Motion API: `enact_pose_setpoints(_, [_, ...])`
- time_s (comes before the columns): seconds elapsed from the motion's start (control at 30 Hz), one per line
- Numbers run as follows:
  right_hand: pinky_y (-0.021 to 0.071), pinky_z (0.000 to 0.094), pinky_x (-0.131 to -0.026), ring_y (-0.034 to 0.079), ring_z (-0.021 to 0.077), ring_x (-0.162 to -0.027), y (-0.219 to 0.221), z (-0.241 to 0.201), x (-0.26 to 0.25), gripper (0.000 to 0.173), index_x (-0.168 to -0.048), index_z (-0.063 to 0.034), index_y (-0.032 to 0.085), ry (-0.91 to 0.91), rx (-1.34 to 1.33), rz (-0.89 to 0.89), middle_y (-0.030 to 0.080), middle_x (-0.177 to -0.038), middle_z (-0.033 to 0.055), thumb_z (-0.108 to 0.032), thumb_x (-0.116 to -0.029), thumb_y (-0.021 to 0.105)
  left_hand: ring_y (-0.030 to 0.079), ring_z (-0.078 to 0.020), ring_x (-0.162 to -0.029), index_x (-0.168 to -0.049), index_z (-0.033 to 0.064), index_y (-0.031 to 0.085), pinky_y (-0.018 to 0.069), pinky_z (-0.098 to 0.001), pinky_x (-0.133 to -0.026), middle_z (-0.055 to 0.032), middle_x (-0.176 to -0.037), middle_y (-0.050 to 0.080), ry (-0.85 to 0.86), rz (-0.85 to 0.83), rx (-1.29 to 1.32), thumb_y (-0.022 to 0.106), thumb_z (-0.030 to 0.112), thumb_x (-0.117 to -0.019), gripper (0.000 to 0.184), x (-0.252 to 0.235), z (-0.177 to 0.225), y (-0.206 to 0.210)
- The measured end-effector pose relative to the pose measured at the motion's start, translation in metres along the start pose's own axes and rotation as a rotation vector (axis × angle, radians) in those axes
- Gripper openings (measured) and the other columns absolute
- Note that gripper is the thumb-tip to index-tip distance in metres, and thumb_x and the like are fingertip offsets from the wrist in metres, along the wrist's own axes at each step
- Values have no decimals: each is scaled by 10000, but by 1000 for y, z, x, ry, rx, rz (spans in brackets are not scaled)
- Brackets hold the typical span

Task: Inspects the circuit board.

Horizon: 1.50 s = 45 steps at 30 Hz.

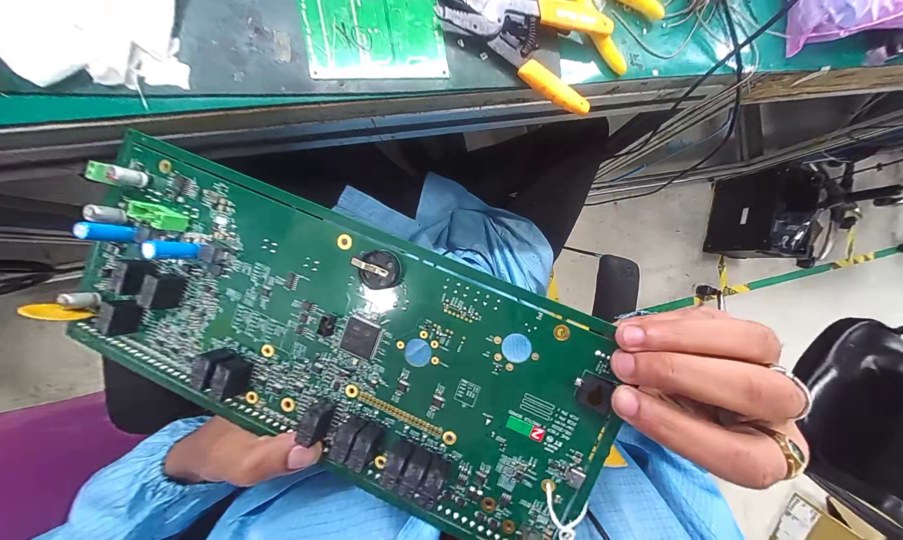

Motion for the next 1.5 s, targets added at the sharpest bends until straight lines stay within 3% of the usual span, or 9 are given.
enact_pose_setpoints(0.2, [565,327,-963,668,207,-1131,0,1,0,107,-1077,-87,684,1,17,3,691,-1095,55,-90,-971,673,545,86,-1270,-1365,238,650,436,-163,-1101,210,-1351,644,-8,19,-57,584,244,-1039,333,-5,8,5])
enact_pose_setpoints(0.43, [572,335,-951,672,221,-1122,0,3,1,125,-1090,-75,692,8,-9,-20,695,-1090,69,-78,-966,673,560,110,-1230,-1382,339,626,465,-128,-1040,244,-1334,640,-16,-28,61,642,348,-1007,375,16,-22,-12])
enact_pose_setpoints(1.23, [584,342,-933,687,220,-1099,2,13,7,133,-1100,-79,708,33,-4,-47,713,-1065,61,-88,-971,675,572,130,-1195,-1357,331,649,467,-99,-1011,254,-1301,657,-42,9,97,592,369,-1031,333,13,-20,-11])
enact_pose_setpoints(1.5, [608,369,-917,690,238,-1067,5,17,9,139,-1085,-76,717,23,-37,54,685,-1047,92,-65,-946,708,590,79,-1213,-1366,324,644,484,-150,-1033,210,-1314,667,-26,72,122,658,366,-992,376,15,-28,-17])
Point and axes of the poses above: each hand's wrist, its own x-axis away from the middle knuckle, its own y-axis out of the palm, z = x × y, the point moved 9 cm from there along -x, towards the middle knuckle
